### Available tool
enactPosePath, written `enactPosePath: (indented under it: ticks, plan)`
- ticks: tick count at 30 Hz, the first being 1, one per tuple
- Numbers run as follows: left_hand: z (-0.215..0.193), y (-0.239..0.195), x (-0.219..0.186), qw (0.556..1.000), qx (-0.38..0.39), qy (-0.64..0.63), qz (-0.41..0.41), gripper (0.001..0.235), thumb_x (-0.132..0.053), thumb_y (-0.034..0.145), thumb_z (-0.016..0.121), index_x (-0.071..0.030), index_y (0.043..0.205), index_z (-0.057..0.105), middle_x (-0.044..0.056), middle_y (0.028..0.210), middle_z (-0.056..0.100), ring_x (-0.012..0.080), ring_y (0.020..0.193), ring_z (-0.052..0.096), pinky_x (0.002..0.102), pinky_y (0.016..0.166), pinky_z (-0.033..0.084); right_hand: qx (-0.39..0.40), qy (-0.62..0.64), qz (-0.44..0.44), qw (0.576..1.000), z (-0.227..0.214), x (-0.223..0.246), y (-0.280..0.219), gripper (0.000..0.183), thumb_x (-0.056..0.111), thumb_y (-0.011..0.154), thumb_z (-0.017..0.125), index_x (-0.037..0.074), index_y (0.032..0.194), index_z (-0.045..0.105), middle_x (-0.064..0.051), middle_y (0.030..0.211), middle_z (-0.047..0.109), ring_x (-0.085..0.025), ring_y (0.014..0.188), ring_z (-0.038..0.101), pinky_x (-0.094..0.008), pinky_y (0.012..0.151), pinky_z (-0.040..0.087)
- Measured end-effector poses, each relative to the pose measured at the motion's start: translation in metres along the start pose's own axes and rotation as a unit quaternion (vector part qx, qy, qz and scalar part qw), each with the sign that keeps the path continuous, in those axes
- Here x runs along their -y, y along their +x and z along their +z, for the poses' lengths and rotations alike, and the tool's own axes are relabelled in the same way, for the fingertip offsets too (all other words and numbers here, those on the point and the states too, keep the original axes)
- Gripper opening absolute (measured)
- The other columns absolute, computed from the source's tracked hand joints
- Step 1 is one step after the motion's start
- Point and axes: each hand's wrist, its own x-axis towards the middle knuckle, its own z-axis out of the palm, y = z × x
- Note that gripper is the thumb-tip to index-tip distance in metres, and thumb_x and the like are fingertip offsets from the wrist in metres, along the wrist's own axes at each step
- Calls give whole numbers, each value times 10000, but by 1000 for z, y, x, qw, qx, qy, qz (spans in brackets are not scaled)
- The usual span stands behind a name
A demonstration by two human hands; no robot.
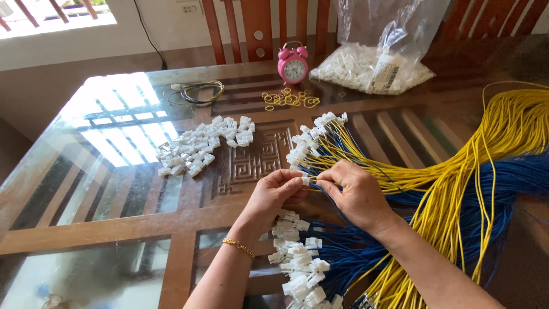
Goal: The person assembles fiber optic cables by inserting the ends of yellow and blue cables into white plastic connectors. They work at a glass table, handling the cables and connectors by hand, and placing the finished assemblies on the table surface.
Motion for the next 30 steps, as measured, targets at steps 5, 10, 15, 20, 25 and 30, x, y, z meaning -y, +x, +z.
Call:
enactPosePath:
  ticks: [5, 10, 15, 20, 25, 30]
  plan:
    - [3, -2, -3, 1000, -2, -11, 1, 319, -139, 871, 722, 4, 1146, 646, 152, 889, 740, 221, 780, 734, 316, 672, 621, 25, 30, 49, 998, 0, -12, 0, 77, 211, 865, 671, 171, 830, 727, -59, 768, 651, -265, 780, 675, -363, 704, 545]
    - [1, 1, 0, 999, 6, -31, -6, 314, -128, 882, 712, 16, 1154, 655, 182, 907, 737, 256, 792, 736, 361, 645, 624, 39, 16, 68, 997, 3, -13, -3, 81, 231, 856, 693, 174, 805, 718, -65, 767, 646, -269, 791, 674, -372, 723, 544]
    - [3, -4, -3, 1000, 18, 2, 11, 284, -117, 887, 702, 7, 1140, 673, 156, 895, 742, 200, 792, 730, 315, 695, 621, 1, -32, 20, 999, 5, -15, -5, 82, 243, 821, 713, 211, 753, 681, -22, 701, 580, -234, 736, 640, -347, 702, 530]
    - [5, -4, -1, 1000, 21, 9, 7, 274, -102, 875, 716, 8, 1123, 679, 151, 886, 741, 190, 778, 726, 312, 696, 620, -17, -90, -32, 995, 7, -20, -5, 89, 233, 813, 705, 211, 743, 654, -11, 689, 553, -225, 713, 624, -354, 683, 516]
    - [2, -3, -2, 1000, 19, 0, 2, 278, -92, 882, 704, 17, 1136, 672, 178, 916, 737, 230, 801, 731, 342, 712, 615, 5, -38, -9, 999, 7, -16, -5, 74, 213, 798, 713, 194, 743, 669, -32, 696, 571, -251, 724, 628, -370, 688, 503]
    - [5, -12, -9, 1000, 22, 2, 0, 274, -101, 882, 700, 12, 1129, 666, 163, 906, 738, 215, 802, 729, 328, 716, 615, 21, -23, 4, 1000, 6, -14, -5, 86, 198, 809, 708, 201, 732, 668, -16, 695, 573, -224, 716, 626, -351, 690, 492]
